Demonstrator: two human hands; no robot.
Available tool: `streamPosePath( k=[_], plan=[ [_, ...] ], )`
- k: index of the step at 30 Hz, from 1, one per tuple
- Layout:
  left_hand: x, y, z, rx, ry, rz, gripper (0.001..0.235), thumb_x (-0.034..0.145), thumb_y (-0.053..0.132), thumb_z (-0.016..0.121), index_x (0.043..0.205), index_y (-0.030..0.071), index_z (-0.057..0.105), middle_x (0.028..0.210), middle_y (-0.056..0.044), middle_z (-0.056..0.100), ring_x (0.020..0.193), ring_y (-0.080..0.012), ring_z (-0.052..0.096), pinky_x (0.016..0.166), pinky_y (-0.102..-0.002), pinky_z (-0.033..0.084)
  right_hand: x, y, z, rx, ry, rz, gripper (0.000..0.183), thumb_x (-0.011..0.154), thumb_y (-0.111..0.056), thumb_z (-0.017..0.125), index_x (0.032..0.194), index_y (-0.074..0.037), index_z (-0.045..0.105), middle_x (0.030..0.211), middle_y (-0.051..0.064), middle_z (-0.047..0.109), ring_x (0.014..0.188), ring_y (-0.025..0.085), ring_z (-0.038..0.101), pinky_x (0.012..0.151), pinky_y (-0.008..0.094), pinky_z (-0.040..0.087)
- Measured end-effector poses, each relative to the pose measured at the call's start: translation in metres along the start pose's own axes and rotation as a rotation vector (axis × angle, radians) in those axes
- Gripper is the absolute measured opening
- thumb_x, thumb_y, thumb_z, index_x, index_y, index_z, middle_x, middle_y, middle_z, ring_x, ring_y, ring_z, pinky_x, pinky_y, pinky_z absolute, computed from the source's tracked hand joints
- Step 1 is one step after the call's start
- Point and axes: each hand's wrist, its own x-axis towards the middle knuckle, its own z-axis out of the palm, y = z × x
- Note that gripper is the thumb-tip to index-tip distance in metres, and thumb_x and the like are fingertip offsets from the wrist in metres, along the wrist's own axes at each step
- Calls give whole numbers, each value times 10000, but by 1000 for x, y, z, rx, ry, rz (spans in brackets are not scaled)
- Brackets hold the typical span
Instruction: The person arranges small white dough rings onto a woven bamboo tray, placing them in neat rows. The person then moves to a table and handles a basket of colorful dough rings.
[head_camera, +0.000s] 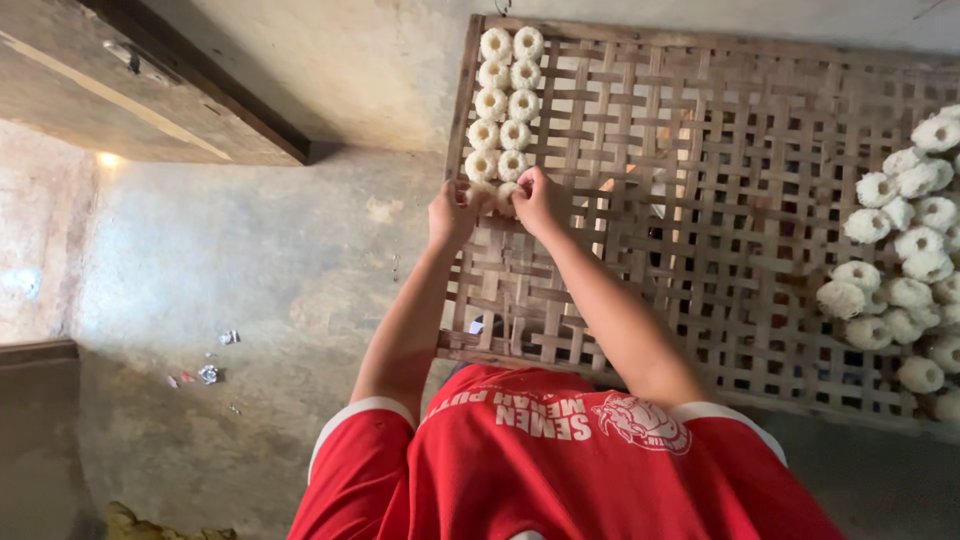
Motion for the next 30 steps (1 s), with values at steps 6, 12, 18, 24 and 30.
streamPosePath(
  k=[6, 12, 18, 24, 30],
  plan=[
    [-3, 4, -10, 301, -1, 205, 280, 878, 283, 777, 1046, 76, 692, 1016, -179, 705, 900, -398, 689, 741, -495, 549, -6, 17, 14, -155, 64, -39, 155, 828, -109, 747, 953, -77, 660, 904, 150, 710, 823, 338, 695, 711, 444, 539],
    [14, -18, 9, 230, 34, 295, 341, 864, 327, 786, 1061, 76, 667, 1053, -184, 672, 989, -406, 649, 855, -490, 546, 1, 20, 34, 41, 173, -79, 176, 898, -92, 725, 1042, -83, 624, 1013, 155, 671, 954, 328, 669, 816, 433, 535],
    [8, 14, -3, 486, 59, 316, 341, 868, 290, 772, 1125, 99, 656, 1140, -168, 642, 1080, -413, 621, 904, -510, 521, -28, 49, -67, -71, 139, -216, 350, 884, -209, 810, 1138, -56, 624, 1065, 162, 673, 986, 316, 661, 836, 423, 534],
    [-67, 130, 119, -79, -327, 339, 346, 891, 156, 640, 1231, 115, 591, 1266, -128, 632, 1130, -350, 628, 928, -466, 528, -89, 166, -320, -55, 572, 52, 183, 1035, -71, 629, 1211, -26, 619, 1025, 116, 691, 889, 194, 684, 783, 330, 552],
    [-188, 241, 341, 140, -975, 540, 520, 922, 211, 701, 1396, 65, 545, 1436, -174, 498, 1200, -366, 591, 974, -455, 523, -132, 288, -460, -698, 199, 369, 149, 940, -211, 757, 942, -67, 719, 948, 166, 670, 952, 354, 609, 855, 521, 501]
  ],
)
